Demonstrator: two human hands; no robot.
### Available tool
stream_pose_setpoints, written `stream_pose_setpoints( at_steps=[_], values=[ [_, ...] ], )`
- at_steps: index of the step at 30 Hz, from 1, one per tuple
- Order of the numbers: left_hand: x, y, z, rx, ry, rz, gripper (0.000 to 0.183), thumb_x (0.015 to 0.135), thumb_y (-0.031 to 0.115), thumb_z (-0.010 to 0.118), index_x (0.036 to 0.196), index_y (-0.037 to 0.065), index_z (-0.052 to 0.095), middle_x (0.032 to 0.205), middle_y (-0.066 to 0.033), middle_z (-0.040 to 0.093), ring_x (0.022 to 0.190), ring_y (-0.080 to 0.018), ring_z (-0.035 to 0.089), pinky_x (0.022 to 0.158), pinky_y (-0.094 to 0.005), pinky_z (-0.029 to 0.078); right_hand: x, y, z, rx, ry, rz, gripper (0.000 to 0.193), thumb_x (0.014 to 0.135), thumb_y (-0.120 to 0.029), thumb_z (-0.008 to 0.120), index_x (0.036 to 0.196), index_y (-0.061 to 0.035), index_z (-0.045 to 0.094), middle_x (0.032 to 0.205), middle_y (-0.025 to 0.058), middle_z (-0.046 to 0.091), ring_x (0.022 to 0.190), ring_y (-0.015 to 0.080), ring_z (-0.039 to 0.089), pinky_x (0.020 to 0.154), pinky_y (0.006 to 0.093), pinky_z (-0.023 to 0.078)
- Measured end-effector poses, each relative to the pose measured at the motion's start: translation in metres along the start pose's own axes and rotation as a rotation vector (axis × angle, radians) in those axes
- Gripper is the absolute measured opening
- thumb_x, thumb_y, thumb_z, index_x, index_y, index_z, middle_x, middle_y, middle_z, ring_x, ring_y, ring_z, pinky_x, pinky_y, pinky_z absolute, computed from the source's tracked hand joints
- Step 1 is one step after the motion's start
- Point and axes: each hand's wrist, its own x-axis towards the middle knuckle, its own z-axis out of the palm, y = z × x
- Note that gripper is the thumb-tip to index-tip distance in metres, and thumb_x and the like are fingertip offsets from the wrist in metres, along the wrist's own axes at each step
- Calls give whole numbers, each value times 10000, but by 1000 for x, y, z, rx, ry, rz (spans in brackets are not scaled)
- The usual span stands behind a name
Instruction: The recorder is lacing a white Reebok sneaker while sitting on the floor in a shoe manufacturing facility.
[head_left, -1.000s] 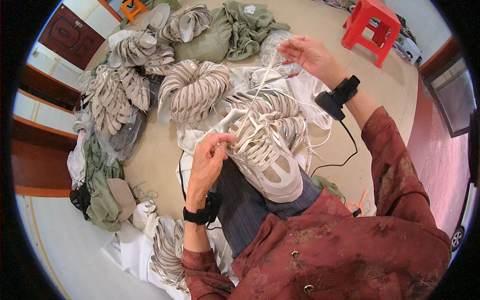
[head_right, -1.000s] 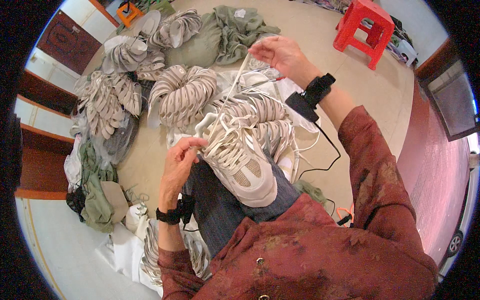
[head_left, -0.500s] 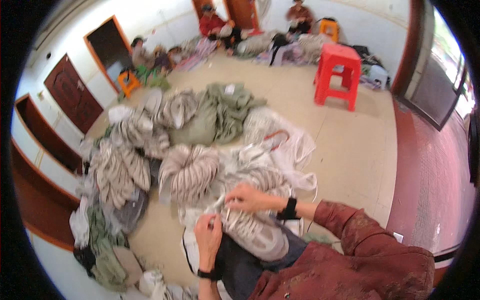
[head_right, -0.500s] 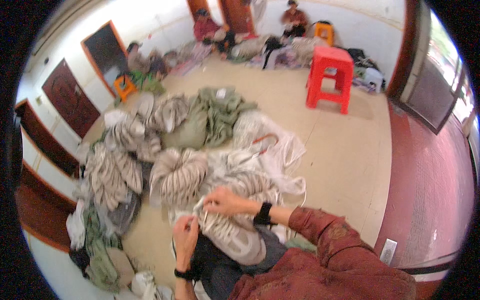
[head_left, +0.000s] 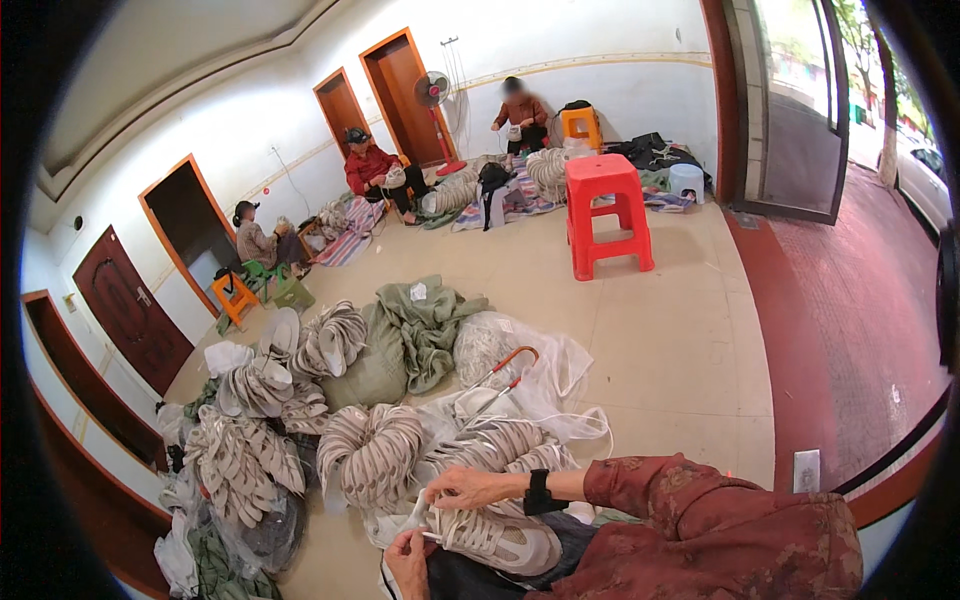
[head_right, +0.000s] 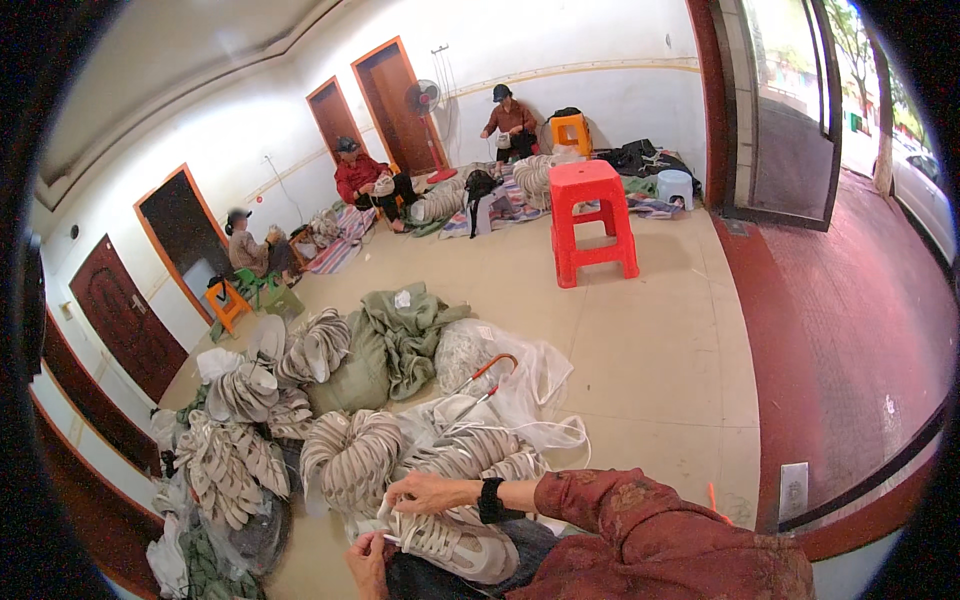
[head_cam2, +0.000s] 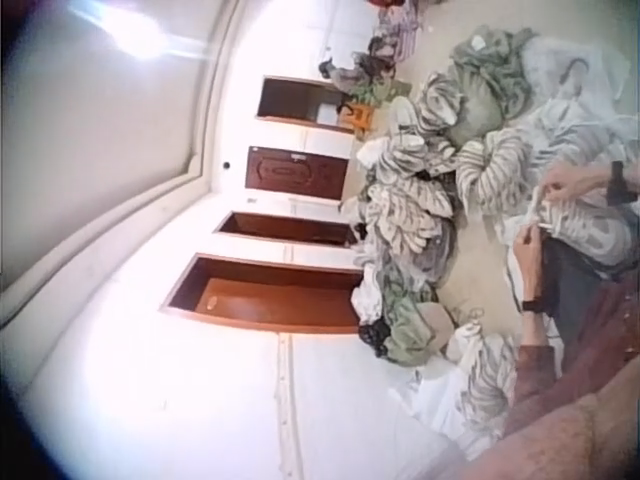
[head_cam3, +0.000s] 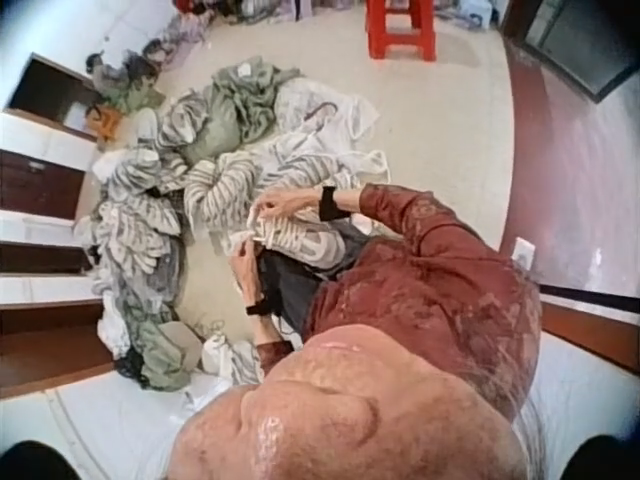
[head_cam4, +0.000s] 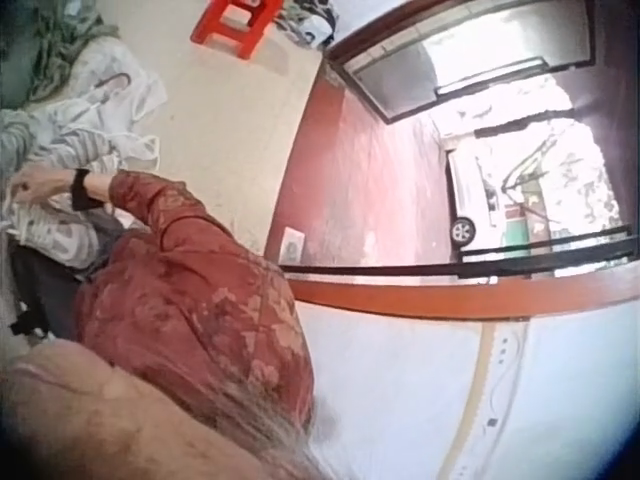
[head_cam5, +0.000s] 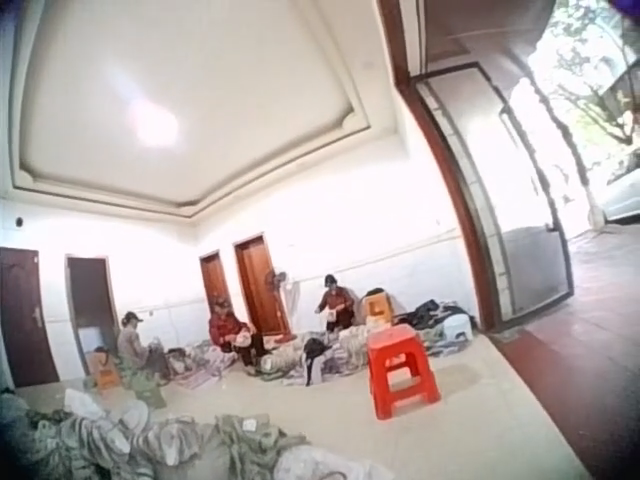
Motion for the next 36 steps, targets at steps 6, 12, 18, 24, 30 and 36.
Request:
stream_pose_setpoints(
  at_steps=[6,12,18,24,30,36],
  values=[
    [-1,-9,-2,70,-12,79,295,976,208,580,1077,-52,678,888,-60,684,805,-158,610,733,-303,482,-5,-3,9,-68,47,-42,307,890,-269,561,1090,-80,696,939,133,697,832,306,618,782,404,486],
    [-3,-8,-2,64,-16,116,323,989,219,553,1152,-35,667,889,-59,681,802,-155,603,743,-302,478,-7,8,16,-155,8,80,259,944,-295,580,1118,-112,639,1049,87,625,1041,277,534,946,395,375],
    [-3,-4,2,77,17,47,309,999,207,547,1154,-33,667,892,-38,663,804,-135,588,740,-283,478,-12,17,27,-171,122,38,263,951,-314,567,1128,-132,633,1070,71,593,1113,284,494,945,423,347],
    [10,-20,3,-58,-53,8,218,1000,131,548,1064,-41,666,863,-18,632,776,-103,544,707,-266,453,-13,12,24,-225,121,109,246,949,-310,565,1123,-150,636,1079,72,579,1127,289,475,939,453,336],
    [10,-23,2,-24,-34,59,216,1002,141,551,1087,-26,658,840,2,596,738,-96,505,667,-255,420,-11,19,31,-225,190,56,220,946,-287,565,1110,-160,637,1050,59,582,1120,264,477,922,423,329],
    [20,-27,3,-77,-79,6,219,1001,152,557,1084,-22,661,824,2,597,714,-95,497,652,-252,415,-10,30,29,-191,189,74,224,951,-291,562,1109,-150,634,1086,46,594,1136,255,477,929,430,327]
  ],
)
